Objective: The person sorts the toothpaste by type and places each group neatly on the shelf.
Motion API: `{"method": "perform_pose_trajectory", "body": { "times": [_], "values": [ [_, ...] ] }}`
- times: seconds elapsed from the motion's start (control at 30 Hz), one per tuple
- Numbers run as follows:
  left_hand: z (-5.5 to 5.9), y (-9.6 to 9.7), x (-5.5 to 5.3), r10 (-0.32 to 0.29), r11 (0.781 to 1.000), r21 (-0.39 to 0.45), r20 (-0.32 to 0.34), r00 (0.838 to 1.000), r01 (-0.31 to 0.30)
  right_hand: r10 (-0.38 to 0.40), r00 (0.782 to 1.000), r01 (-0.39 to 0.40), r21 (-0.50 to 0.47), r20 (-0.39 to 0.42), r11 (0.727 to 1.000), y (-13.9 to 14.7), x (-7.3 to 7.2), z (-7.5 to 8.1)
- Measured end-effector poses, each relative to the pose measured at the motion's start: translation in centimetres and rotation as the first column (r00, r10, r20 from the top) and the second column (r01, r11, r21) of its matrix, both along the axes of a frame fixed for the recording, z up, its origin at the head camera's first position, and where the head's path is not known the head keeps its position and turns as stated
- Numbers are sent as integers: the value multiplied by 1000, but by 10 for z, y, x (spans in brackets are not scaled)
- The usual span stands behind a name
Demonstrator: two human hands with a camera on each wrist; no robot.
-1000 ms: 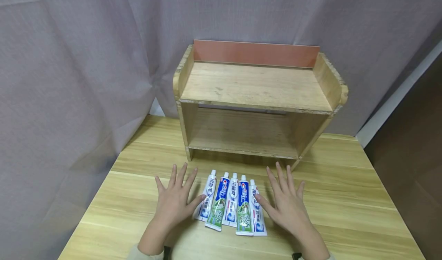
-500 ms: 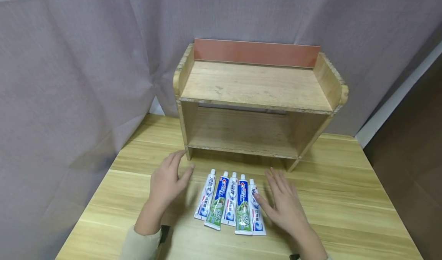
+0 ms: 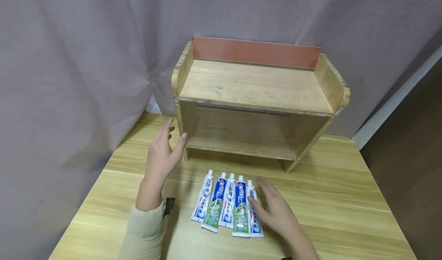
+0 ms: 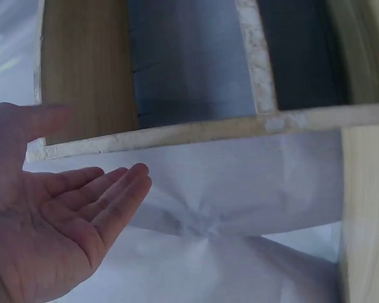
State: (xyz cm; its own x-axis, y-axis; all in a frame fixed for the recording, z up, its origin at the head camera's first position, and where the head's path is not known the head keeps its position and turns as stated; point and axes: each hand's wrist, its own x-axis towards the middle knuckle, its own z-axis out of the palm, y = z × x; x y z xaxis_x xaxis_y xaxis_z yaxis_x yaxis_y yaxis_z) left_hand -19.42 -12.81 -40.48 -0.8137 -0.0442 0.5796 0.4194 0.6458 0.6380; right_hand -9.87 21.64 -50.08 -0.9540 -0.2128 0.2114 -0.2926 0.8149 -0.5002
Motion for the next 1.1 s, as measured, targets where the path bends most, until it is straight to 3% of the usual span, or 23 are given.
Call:
{"method": "perform_pose_trajectory", "body": {
  "times": [0.17,0.37,0.53,0.73,0.97,1.1],
  "values": [
    [3,4,-10,-21,999,38,-30,999,22,-1,1000,1,-30,-15,1000,-4,-2,-1],
    [6,6,-19,19,999,38,-68,998,-17,-28,1000,28,-28,-11,999,-8,-5,-4],
    [0,7,-27,27,998,51,-99,995,-22,-87,992,88,-14,91,996,-10,-7,-4],
    [-13,8,-36,23,997,77,-75,997,-17,-140,957,146,-6,254,989,-12,-11,-5],
    [-20,7,-39,47,996,84,-112,993,-37,-170,933,180,-3,318,984,-14,-14,-8],
    [-19,8,-40,46,996,86,-94,995,-38,-178,923,184,15,342,983,-12,-15,-7]
  ]
}}
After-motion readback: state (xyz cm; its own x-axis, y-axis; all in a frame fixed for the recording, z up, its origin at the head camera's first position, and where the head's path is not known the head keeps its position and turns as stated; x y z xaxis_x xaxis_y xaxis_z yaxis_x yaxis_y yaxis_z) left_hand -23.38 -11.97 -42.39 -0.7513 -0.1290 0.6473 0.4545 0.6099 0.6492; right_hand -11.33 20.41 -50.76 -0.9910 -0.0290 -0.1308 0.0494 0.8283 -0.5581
